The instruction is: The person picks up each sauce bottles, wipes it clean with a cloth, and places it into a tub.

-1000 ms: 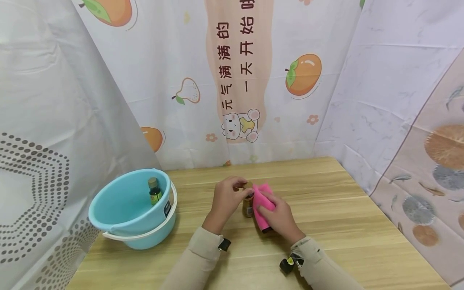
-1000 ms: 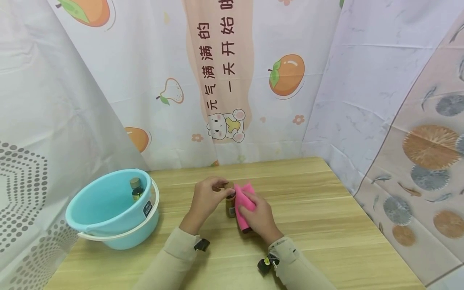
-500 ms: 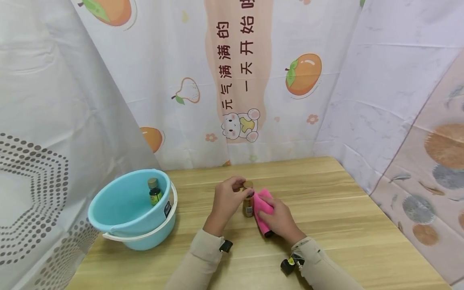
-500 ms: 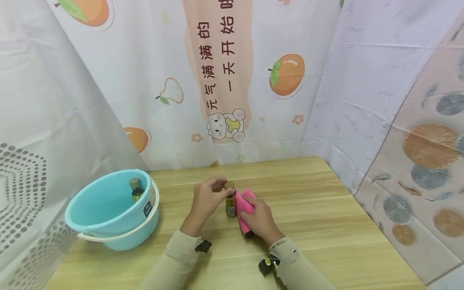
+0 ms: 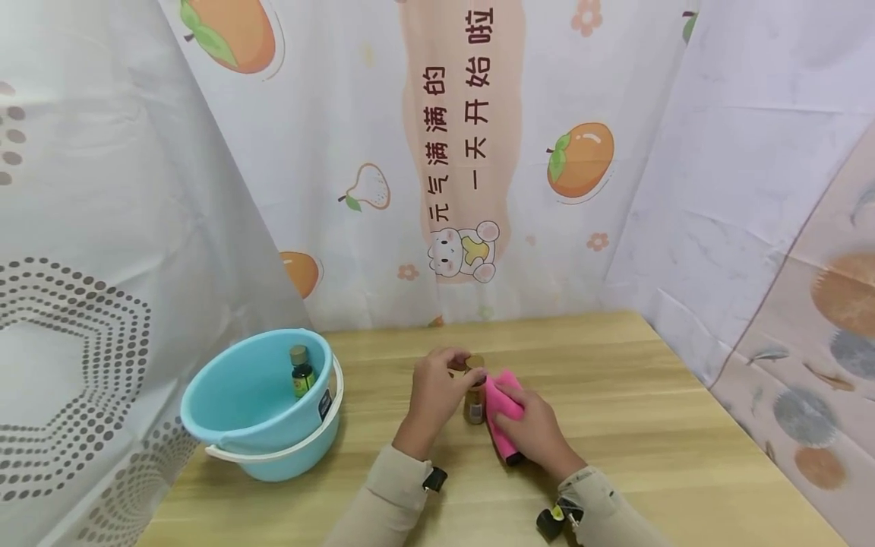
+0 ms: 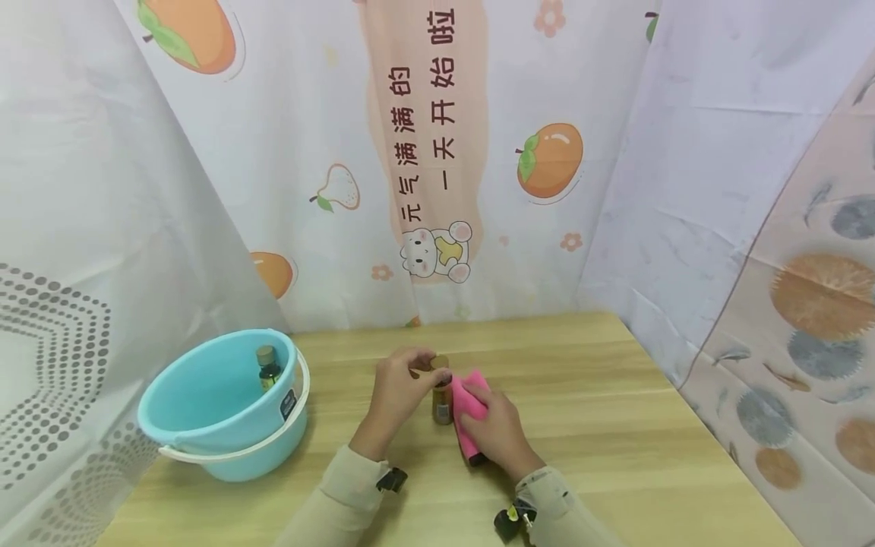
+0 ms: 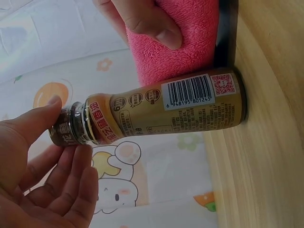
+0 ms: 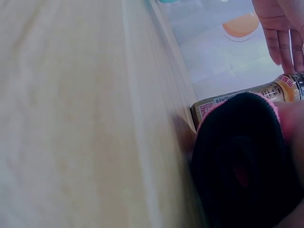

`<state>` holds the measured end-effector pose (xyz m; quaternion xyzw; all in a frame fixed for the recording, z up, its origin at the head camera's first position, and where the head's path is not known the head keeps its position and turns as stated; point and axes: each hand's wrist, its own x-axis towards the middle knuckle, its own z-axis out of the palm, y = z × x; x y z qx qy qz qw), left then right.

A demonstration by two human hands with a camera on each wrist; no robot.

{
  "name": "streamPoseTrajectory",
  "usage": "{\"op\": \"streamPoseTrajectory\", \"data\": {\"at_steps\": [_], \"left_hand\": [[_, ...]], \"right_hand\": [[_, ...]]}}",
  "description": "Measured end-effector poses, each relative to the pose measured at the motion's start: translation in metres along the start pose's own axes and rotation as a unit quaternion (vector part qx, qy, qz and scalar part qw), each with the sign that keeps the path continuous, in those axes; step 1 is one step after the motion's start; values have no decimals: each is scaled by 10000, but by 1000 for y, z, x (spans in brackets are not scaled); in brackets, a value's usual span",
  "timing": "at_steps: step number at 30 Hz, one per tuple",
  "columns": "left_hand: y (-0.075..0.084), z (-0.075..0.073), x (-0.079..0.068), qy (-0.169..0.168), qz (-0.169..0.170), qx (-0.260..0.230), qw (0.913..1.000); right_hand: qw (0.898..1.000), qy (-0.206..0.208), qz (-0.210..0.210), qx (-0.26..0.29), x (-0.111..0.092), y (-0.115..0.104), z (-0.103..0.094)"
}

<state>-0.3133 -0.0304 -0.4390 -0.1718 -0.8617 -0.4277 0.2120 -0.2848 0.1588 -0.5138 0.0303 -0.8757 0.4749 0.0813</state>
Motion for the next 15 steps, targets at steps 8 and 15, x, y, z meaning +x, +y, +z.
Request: {"op": "streamPoseTrajectory", "data": {"at_steps": [8,15], "left_hand": [[3,1,-2,-43,125,133,9998],[6,-3,-1,-49,143,88,9998]], "right_hand": [[9998,156,-91,-20,-4,1,-1],[9981,449,-355,227,-5,-6,-1]]}}
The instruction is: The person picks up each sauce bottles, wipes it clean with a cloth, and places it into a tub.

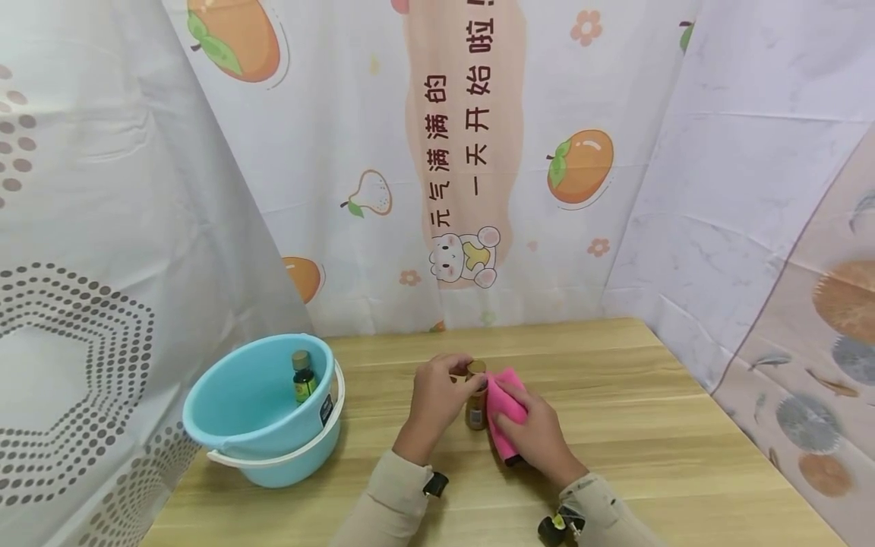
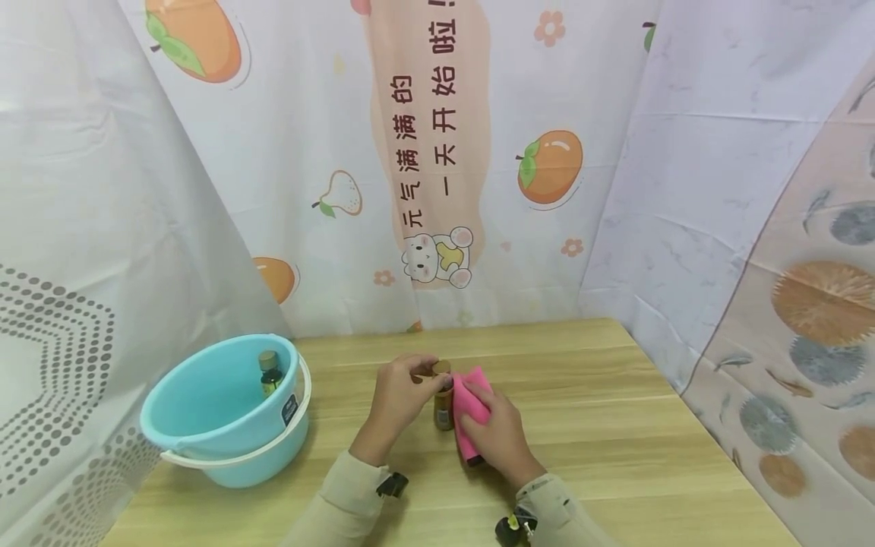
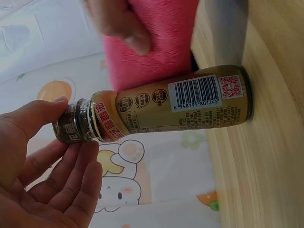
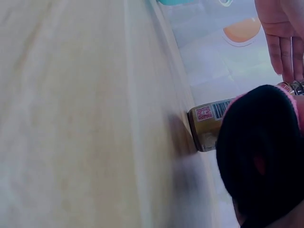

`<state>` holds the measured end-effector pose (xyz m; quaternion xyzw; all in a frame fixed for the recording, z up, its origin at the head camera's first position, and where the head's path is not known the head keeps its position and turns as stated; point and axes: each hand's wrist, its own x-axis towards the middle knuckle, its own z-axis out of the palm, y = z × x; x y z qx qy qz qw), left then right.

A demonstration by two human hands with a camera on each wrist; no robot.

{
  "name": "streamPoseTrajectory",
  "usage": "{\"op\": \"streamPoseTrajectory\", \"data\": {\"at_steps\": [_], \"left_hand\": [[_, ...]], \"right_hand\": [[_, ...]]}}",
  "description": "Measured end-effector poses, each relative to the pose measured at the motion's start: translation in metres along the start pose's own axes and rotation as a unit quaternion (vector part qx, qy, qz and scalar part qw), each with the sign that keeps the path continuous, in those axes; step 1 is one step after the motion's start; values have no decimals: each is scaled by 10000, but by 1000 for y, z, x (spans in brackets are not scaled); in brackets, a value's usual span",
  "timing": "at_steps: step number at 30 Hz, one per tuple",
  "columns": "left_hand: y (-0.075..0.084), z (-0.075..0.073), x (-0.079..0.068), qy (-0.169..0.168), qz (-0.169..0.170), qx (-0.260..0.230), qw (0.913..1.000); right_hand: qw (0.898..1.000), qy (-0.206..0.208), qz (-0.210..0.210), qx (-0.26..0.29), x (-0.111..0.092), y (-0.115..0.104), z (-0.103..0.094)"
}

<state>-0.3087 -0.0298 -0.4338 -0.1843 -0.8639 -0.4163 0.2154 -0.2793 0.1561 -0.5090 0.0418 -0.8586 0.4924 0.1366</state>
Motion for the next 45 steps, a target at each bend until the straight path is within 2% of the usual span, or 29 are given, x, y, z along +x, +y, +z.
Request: {"op": "streamPoseTrajectory", "data": {"at_steps": [11,14,17,23,26,35,40,45], "left_hand": [[-4,1,1,-134,88,-58,9999],[-4,1,1,-152,93,-110,9998],[-4,1,1,-150,89,-145,9997],[-4,2,0,-160,50,-99,9998],[-4,2,0,-180,22,-108,9998],[-4,1,1,-276,26,-117,9995],[-4,0,1,-352,-25,-90,9993],[-4,0,1,-246,-2,105,9996]], "right_hand": [[9931,679,-892,331,-2,-2,-1],[9910,746,-1058,327,-1,-1,0],[9929,609,-972,312,-1,-1,0],[9989,138,-397,199,-1,-2,0],[9996,8,-263,57,-1,-2,0],[9980,-236,-105,-569,0,3,0],[9973,-362,-37,-637,1,7,2],[9972,-333,-59,-662,2,9,3]]}}
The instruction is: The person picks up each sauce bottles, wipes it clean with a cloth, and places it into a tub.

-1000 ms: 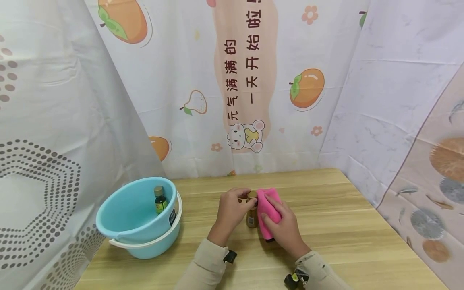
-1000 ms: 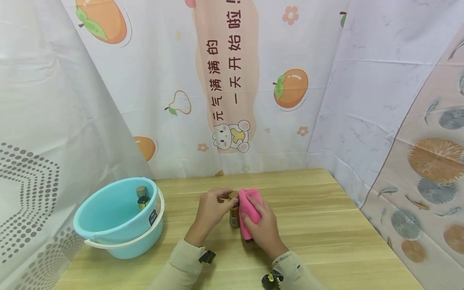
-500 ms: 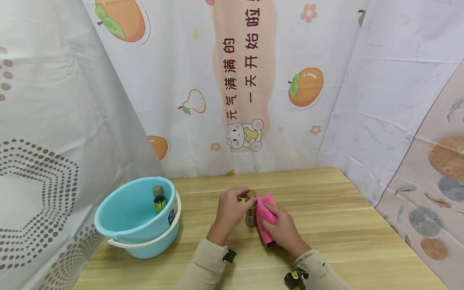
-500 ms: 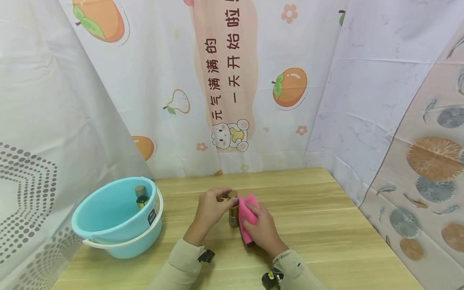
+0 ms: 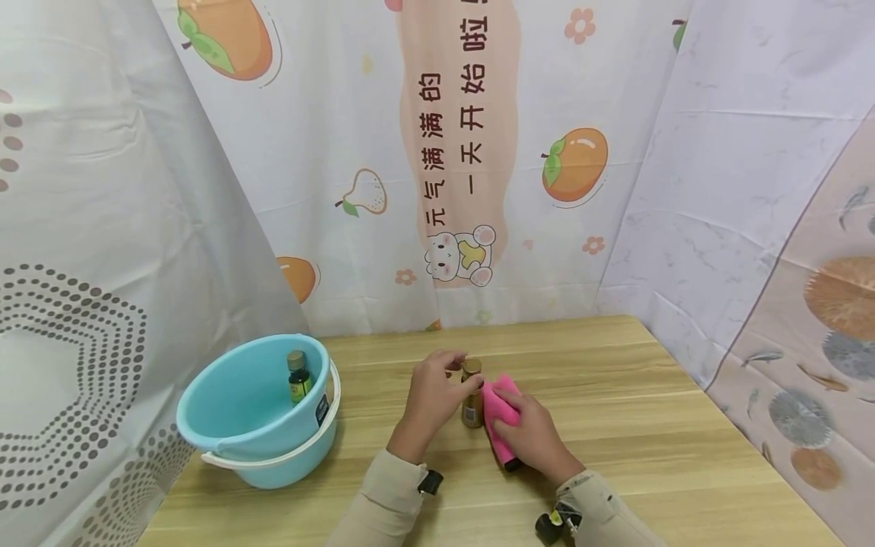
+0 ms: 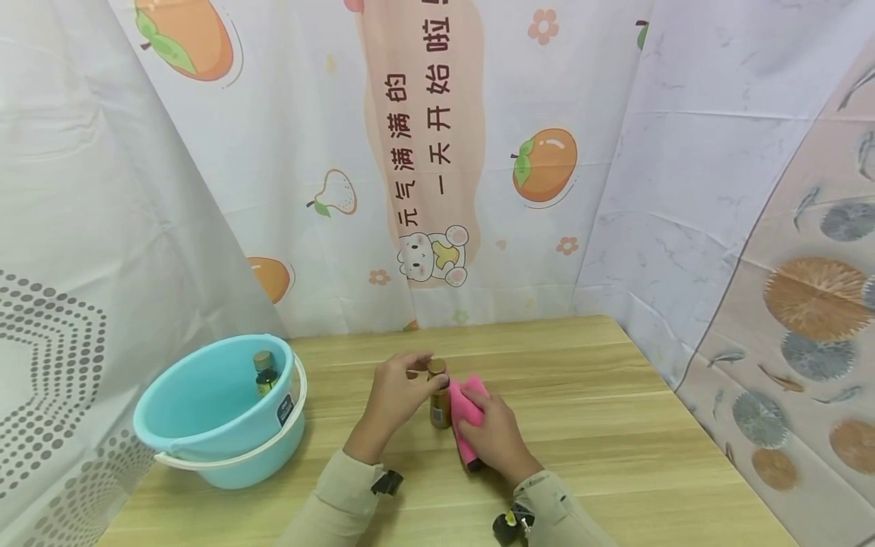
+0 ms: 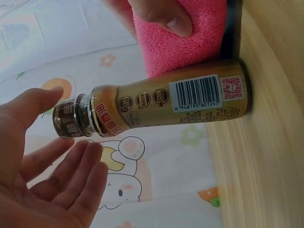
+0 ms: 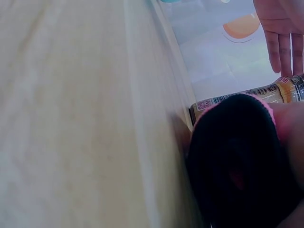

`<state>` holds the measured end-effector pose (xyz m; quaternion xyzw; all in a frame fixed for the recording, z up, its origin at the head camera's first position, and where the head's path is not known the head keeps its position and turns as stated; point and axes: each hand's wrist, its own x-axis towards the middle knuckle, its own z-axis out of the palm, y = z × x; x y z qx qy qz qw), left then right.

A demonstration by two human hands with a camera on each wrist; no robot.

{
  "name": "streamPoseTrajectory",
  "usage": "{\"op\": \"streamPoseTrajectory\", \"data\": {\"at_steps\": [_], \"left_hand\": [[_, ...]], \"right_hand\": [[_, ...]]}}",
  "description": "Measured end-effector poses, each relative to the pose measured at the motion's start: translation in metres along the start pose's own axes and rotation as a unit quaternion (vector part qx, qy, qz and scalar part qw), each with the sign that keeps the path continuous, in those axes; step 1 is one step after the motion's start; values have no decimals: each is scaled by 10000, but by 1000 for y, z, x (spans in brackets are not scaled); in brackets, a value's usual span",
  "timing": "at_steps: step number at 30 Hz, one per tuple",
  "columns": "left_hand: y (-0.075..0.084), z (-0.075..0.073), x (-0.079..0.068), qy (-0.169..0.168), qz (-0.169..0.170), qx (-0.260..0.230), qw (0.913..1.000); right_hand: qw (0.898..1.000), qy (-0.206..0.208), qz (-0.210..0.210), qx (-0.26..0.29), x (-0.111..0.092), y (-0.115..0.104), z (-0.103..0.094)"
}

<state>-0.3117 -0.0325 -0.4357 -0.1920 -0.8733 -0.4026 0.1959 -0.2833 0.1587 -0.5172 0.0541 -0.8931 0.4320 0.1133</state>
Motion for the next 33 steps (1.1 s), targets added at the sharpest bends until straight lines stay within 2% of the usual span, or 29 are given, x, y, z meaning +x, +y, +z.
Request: {"op": "streamPoseTrajectory", "data": {"at_steps": [4,11,19,27,30,33], "left_hand": [[0,1,0,119,-48,174,9998],[1,0,1,161,-85,208,9996],[2,-1,0,121,-4,140,9998],[2,-2,0,-31,42,-3,10000],[1,-2,0,-69,53,-26,10000],[1,-2,1,-101,59,-44,9999]], "right_hand": [[10000,29,35,70,1,0,0],[9995,242,50,196,1,-3,0],[9965,601,-283,516,-3,-8,-2],[9878,1043,-830,811,-3,-9,-2],[9862,1053,-900,911,-3,-9,-2],[9888,875,-765,941,-3,-8,-1]]}}
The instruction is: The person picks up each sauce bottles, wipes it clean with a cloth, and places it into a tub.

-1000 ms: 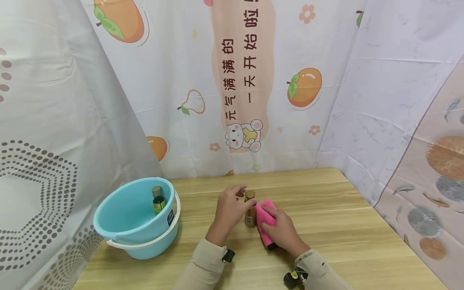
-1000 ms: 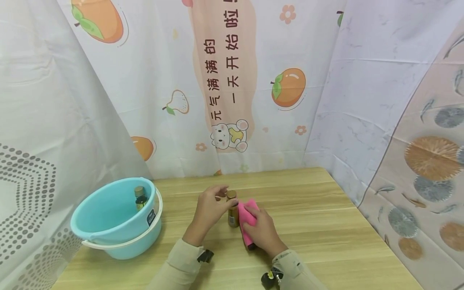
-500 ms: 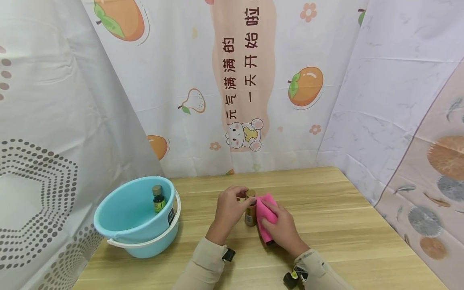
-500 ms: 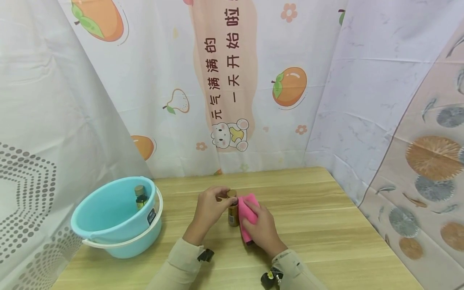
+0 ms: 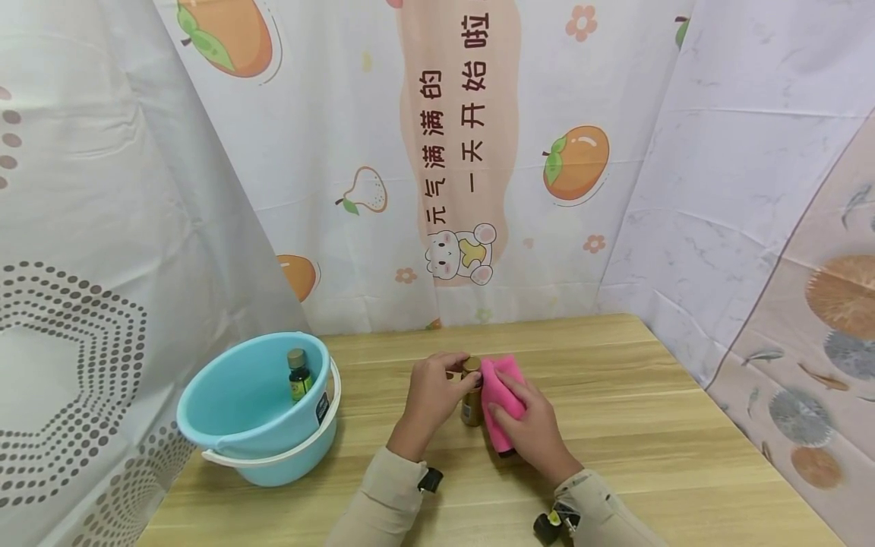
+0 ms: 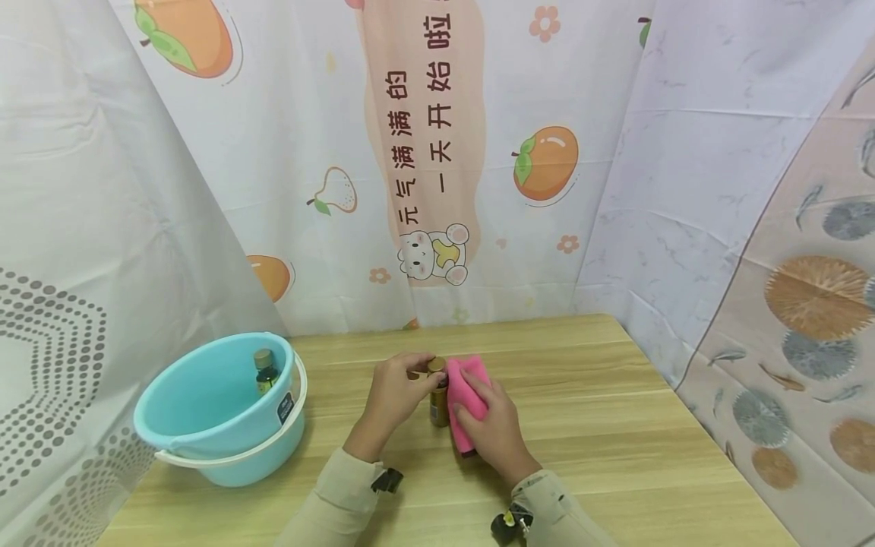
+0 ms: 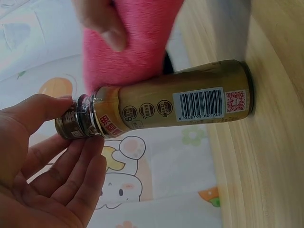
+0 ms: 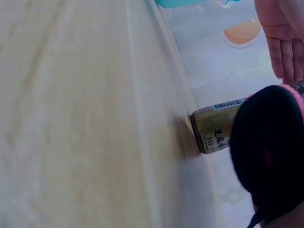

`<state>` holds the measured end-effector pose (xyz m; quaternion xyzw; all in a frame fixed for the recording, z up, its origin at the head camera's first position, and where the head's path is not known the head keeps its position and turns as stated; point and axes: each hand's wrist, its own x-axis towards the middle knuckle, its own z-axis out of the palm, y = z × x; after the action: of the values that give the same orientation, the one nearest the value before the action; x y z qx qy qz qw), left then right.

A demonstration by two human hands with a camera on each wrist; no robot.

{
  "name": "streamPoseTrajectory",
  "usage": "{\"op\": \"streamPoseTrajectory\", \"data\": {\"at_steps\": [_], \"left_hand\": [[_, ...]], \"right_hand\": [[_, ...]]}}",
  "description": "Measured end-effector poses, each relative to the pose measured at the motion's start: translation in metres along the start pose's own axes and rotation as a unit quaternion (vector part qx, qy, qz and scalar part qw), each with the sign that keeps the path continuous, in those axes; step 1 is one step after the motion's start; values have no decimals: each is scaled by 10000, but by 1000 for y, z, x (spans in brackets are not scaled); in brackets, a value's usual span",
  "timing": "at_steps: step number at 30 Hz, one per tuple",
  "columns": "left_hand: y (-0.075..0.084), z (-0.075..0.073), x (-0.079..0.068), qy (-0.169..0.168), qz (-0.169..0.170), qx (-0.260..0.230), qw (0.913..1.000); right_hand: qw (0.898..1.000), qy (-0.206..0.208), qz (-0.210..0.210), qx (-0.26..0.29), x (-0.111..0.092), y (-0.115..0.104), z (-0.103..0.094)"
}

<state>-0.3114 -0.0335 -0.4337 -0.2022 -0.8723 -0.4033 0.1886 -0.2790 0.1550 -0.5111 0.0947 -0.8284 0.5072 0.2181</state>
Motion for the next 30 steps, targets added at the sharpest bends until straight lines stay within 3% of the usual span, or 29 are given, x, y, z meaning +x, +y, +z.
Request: {"op": "streamPoseTrajectory", "data": {"at_steps": [11,20,30], "left_hand": [[-1,-1,1,-83,-2,-60,9999],[0,-3,0,-181,-76,-66,9998],[2,0,-2,352,-108,583,9976]], "right_hand": [[9937,-699,695,-535,2,3,2],[9871,-918,879,-972,1,4,2],[9866,-927,888,-1008,1,7,1]]}}
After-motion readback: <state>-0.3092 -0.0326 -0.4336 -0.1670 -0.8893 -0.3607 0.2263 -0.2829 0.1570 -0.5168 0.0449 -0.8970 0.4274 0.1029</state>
